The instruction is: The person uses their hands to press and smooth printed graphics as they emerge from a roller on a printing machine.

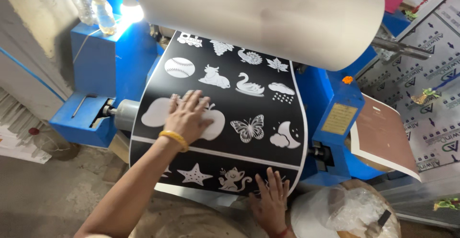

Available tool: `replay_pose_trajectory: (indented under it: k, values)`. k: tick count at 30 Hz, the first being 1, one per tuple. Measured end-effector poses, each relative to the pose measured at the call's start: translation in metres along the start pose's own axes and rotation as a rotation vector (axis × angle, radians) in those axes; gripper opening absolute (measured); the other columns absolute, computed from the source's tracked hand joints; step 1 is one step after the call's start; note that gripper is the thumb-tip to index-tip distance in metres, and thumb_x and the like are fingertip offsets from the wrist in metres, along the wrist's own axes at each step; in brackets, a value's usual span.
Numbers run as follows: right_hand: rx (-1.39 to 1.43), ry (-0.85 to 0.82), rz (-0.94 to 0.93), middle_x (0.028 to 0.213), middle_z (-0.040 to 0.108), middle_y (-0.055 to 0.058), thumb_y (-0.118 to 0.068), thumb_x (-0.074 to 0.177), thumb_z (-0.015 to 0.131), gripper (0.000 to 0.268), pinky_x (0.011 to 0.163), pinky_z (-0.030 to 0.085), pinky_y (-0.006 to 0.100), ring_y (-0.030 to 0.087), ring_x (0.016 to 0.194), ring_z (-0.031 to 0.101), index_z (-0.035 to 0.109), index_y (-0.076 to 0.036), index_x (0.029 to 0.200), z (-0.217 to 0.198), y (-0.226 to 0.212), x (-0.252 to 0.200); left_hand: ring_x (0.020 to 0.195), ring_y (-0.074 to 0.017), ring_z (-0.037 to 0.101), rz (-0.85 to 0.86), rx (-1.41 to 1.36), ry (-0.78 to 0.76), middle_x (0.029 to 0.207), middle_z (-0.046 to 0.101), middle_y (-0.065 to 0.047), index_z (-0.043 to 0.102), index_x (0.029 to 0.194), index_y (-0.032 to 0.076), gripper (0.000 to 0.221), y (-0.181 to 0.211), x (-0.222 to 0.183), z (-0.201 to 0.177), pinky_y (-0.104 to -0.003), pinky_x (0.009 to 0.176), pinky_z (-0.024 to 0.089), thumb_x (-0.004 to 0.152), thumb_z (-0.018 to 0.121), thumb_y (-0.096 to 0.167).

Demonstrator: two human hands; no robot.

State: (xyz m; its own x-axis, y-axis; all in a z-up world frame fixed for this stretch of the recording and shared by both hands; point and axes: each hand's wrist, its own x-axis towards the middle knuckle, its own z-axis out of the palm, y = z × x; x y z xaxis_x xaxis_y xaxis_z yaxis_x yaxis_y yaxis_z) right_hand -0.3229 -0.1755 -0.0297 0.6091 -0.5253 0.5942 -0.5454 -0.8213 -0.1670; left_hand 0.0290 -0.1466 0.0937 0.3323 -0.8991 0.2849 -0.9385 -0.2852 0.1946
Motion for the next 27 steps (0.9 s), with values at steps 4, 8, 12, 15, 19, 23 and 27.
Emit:
replay_pose_trajectory:
  k: [4,8,12,15,19,23,27]
  values:
    - [-0.004,0.078,-0.066,0.162,0.032,0.020,-0.031,0.089,0.066,0.063,0.122,0.007,0.062,0.039,0.152,0.026,0.050,-0.012,0.147,-0.012,-0.008,0.045,0.151,-0.0217,0.024,-0.126,0.012,0.140,0.163,0.029,-0.003,0.039,0.154,0.019,0.078,-0.049,-0.038,0.002,-0.056,0.122,0.005,0.091,0.050,0.063]
    - [-0.083,0.064,-0.030,0.163,0.033,0.018,-0.035,0.093,0.066,0.065,0.124,0.008,0.061,0.034,0.152,0.029,0.047,-0.012,0.150,-0.018,-0.008,0.096,0.152,-0.0278,0.028,-0.097,0.015,0.308,0.163,0.034,-0.011,0.042,0.153,0.010,0.080,-0.072,-0.089,0.021,-0.065,0.120,0.010,0.089,0.057,0.056]
    - [-0.128,0.006,-0.113,0.164,0.033,0.017,-0.042,0.096,0.064,0.067,0.122,0.009,0.062,0.033,0.153,0.029,0.045,-0.011,0.152,-0.006,-0.019,0.122,0.152,-0.0337,0.032,-0.110,-0.026,0.378,0.162,0.037,-0.017,0.045,0.152,0.005,0.077,-0.081,-0.142,0.047,-0.068,0.120,0.017,0.089,0.063,0.047]
    - [-0.089,-0.127,-0.227,0.163,0.033,0.017,-0.044,0.095,0.061,0.068,0.120,0.010,0.063,0.035,0.151,0.029,0.045,-0.010,0.151,0.013,-0.049,0.117,0.150,-0.0379,0.034,-0.120,-0.045,0.400,0.160,0.039,-0.020,0.047,0.150,0.005,0.074,-0.083,-0.176,0.066,-0.068,0.120,0.019,0.089,0.064,0.042]
    - [-0.081,-0.217,-0.489,0.163,0.037,0.007,-0.039,0.097,0.058,0.057,0.123,0.014,0.060,0.026,0.152,0.032,0.050,-0.023,0.151,0.030,-0.094,0.108,0.148,-0.0417,0.034,-0.162,-0.031,0.374,0.159,0.036,-0.024,0.046,0.151,0.006,0.072,-0.082,-0.213,0.093,-0.068,0.119,0.021,0.089,0.064,0.037]
    - [-0.069,-0.272,-0.534,0.163,0.040,0.006,-0.041,0.101,0.058,0.055,0.124,0.019,0.059,0.025,0.151,0.037,0.051,-0.023,0.152,0.042,-0.113,0.130,0.149,-0.0450,0.029,-0.206,-0.066,0.308,0.161,0.030,-0.028,0.046,0.151,0.005,0.077,-0.083,-0.239,0.115,-0.070,0.118,0.021,0.085,0.066,0.038]
    - [-0.039,-0.177,-0.509,0.163,0.042,0.008,-0.053,0.101,0.055,0.059,0.123,0.022,0.060,0.028,0.150,0.039,0.051,-0.025,0.152,0.049,-0.100,0.172,0.150,-0.0442,0.026,-0.218,-0.052,0.291,0.162,0.027,-0.027,0.049,0.148,0.008,0.073,-0.081,-0.252,0.123,-0.069,0.118,0.021,0.084,0.068,0.037]
